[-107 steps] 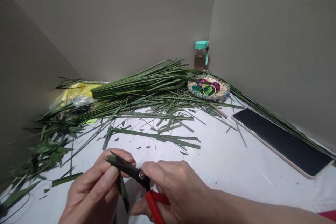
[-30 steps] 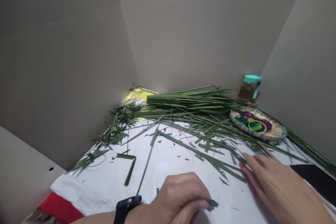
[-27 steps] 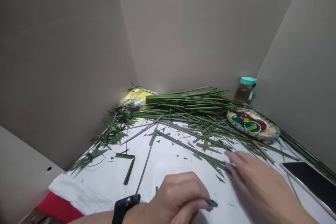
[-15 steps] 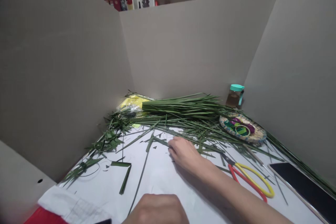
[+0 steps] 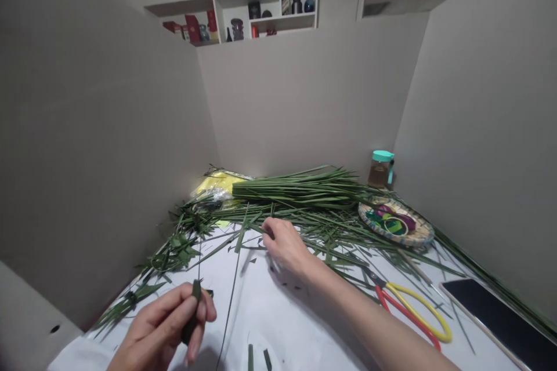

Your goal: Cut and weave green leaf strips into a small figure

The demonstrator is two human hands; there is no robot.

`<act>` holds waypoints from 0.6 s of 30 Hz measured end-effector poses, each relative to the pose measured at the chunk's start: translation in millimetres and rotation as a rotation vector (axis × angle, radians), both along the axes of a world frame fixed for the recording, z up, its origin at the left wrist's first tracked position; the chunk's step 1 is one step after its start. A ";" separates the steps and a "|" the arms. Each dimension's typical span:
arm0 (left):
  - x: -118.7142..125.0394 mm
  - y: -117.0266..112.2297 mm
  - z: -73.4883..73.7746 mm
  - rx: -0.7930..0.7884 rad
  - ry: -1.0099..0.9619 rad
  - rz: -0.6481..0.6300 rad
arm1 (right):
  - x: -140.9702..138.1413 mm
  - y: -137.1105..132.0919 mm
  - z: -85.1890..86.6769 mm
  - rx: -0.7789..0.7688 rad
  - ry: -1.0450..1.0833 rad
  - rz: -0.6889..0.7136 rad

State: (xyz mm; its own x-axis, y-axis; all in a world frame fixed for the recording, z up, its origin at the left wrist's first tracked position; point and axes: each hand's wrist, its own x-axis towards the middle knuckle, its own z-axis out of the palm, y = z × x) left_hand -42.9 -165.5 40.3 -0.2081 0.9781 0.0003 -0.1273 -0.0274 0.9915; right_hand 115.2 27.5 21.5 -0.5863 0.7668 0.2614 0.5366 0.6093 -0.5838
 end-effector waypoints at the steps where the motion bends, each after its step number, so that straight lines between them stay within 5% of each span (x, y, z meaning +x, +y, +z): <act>1: -1.5 2.3 3.1 0.014 -0.010 0.025 | 3.7 -0.6 7.1 -0.014 0.060 0.011; 10: -15.3 23.0 35.2 0.197 -0.063 0.262 | 39.2 -53.5 88.4 -0.023 0.518 0.205; 15: -6.7 28.7 55.2 0.268 -0.058 0.162 | 66.5 -83.9 112.1 0.029 0.599 0.322; 18: 5.1 31.9 65.6 0.287 -0.081 0.095 | 77.9 -85.9 113.8 -0.077 0.663 0.403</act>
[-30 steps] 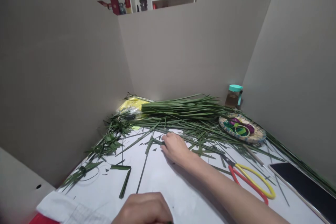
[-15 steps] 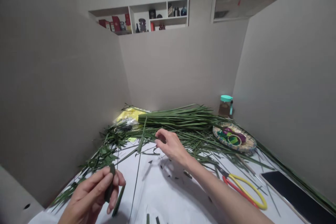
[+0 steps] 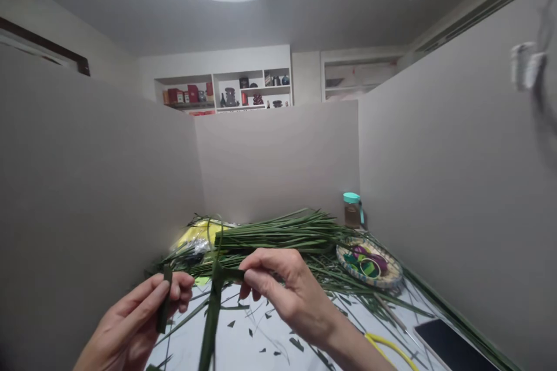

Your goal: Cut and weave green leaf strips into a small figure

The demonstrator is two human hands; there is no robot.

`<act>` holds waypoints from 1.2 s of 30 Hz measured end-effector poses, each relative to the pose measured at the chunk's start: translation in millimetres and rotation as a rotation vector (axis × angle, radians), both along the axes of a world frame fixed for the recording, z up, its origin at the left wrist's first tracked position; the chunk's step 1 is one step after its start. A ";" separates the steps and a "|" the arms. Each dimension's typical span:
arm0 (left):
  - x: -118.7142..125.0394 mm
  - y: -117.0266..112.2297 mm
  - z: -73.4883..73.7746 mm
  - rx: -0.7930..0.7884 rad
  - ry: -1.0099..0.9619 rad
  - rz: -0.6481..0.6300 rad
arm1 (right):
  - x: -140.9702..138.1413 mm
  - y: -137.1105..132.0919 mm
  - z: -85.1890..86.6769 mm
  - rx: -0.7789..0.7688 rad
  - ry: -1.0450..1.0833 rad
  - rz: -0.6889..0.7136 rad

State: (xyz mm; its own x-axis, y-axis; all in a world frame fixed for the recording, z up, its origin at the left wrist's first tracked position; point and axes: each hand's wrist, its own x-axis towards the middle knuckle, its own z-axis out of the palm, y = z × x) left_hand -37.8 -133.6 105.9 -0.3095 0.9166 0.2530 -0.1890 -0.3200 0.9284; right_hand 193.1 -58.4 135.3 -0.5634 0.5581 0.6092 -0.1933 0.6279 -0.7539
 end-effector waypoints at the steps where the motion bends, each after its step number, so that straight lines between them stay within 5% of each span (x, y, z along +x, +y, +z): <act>1: 4.7 1.2 2.8 0.010 -0.015 -0.028 | 2.2 1.3 -0.7 -0.044 0.018 0.046; 5: 28.5 5.2 11.4 0.013 -0.120 -0.130 | 1.8 7.1 -6.4 -0.181 0.062 0.143; 10: 58.9 7.0 20.7 -0.009 -0.290 -0.232 | -3.7 0.1 -6.9 -0.228 0.060 0.086; 16: 57.7 7.1 22.1 0.031 -0.375 -0.192 | 4.7 -15.6 1.8 0.051 -0.155 -0.341; 22: 50.6 3.6 15.6 0.005 -0.244 -0.198 | 9.3 -27.0 -1.4 0.298 -0.235 -0.513; 36: 64.7 -7.8 -2.2 -0.004 -0.042 -0.191 | 17.5 -20.8 -20.4 0.291 -0.373 -0.391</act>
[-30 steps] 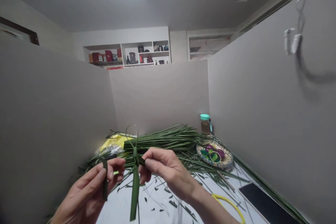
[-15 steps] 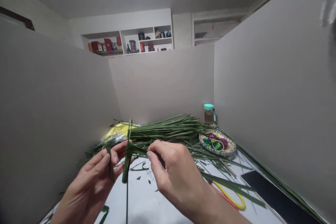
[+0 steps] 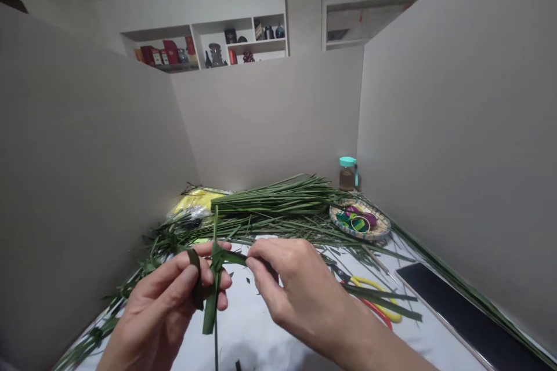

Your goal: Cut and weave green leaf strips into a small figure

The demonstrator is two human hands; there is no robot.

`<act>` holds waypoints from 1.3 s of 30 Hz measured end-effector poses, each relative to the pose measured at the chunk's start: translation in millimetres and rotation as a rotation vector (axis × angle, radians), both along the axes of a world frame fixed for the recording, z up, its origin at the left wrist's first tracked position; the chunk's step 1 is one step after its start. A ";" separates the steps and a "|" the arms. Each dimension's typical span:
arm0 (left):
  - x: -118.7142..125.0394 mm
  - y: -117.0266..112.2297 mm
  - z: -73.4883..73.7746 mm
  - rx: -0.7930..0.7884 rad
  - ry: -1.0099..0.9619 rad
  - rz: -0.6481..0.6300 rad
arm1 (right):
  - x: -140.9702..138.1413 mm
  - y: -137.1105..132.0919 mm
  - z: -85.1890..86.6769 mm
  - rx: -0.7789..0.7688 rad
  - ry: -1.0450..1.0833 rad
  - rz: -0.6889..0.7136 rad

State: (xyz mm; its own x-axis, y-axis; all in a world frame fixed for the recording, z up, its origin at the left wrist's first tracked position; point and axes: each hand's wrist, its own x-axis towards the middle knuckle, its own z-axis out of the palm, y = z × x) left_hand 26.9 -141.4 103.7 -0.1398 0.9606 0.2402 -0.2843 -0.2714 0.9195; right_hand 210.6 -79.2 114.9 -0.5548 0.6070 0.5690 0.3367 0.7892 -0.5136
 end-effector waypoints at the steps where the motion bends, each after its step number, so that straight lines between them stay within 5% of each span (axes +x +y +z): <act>1: 0.6 -0.5 -1.9 0.010 0.058 0.032 | 0.7 1.5 -0.6 -0.021 -0.010 0.012; 7: 2.3 4.0 -8.7 0.034 0.298 0.133 | 2.8 10.4 -7.9 -0.107 -0.041 0.036; 16: 0.6 26.8 -1.1 -0.080 0.021 -0.004 | 5.4 13.4 -11.9 -0.284 -0.028 0.017; 29: 7.7 29.4 13.9 0.096 0.147 -0.002 | 7.4 19.0 -8.0 -0.433 0.091 0.108; 33: 9.0 24.4 15.9 0.120 0.217 0.011 | 12.1 15.4 2.2 -0.370 0.112 0.046; 39: 18.9 17.0 11.4 0.154 0.338 0.039 | 12.6 4.2 31.1 -0.051 0.308 0.022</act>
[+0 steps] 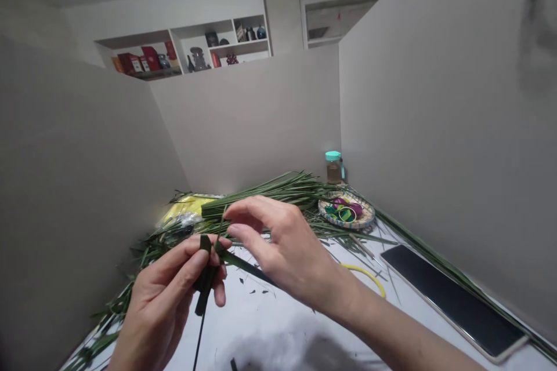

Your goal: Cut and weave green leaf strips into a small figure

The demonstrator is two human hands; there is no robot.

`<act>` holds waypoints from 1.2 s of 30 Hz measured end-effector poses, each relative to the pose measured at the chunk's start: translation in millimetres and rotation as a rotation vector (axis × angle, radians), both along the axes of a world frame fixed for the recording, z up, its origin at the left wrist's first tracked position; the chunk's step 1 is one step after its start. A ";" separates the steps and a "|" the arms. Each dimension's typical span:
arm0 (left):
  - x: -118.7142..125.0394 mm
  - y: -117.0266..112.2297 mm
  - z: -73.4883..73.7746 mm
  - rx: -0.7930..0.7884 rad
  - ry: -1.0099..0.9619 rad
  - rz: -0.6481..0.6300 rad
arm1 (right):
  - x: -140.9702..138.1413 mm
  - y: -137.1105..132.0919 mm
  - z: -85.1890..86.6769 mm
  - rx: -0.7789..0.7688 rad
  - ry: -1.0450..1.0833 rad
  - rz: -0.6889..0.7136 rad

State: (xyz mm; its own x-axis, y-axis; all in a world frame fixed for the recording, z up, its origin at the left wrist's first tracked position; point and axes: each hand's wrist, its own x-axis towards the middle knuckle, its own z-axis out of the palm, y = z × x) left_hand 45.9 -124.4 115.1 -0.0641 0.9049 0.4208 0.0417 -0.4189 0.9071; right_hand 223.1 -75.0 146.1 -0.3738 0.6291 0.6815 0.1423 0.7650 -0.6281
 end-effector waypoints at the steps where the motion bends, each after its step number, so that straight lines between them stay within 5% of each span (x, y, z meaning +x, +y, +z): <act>1: 2.0 -1.0 -0.1 0.011 0.024 0.007 | 0.0 -1.9 3.7 0.069 -0.020 0.028; 6: 7.3 -5.5 2.2 0.074 0.171 0.054 | 4.8 -6.3 10.4 0.292 -0.243 0.134; 15: 14.0 -3.4 1.1 0.084 0.244 0.028 | 12.8 -4.8 2.4 0.264 -0.246 0.202; 25: 4.9 8.2 -16.8 -0.129 -0.023 -0.146 | 21.4 0.3 1.3 0.035 -0.108 0.029; 36: 2.2 8.6 -30.4 -0.171 -0.314 0.000 | 28.1 22.0 -36.5 -0.436 0.247 -0.239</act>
State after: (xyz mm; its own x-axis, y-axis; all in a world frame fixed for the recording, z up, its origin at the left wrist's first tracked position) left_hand 48.1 -115.9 84.7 -0.1664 0.9605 0.2229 -0.2497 -0.2597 0.9328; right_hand 251.2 -53.0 109.6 -0.0479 0.9204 0.3880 0.0884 0.3909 -0.9162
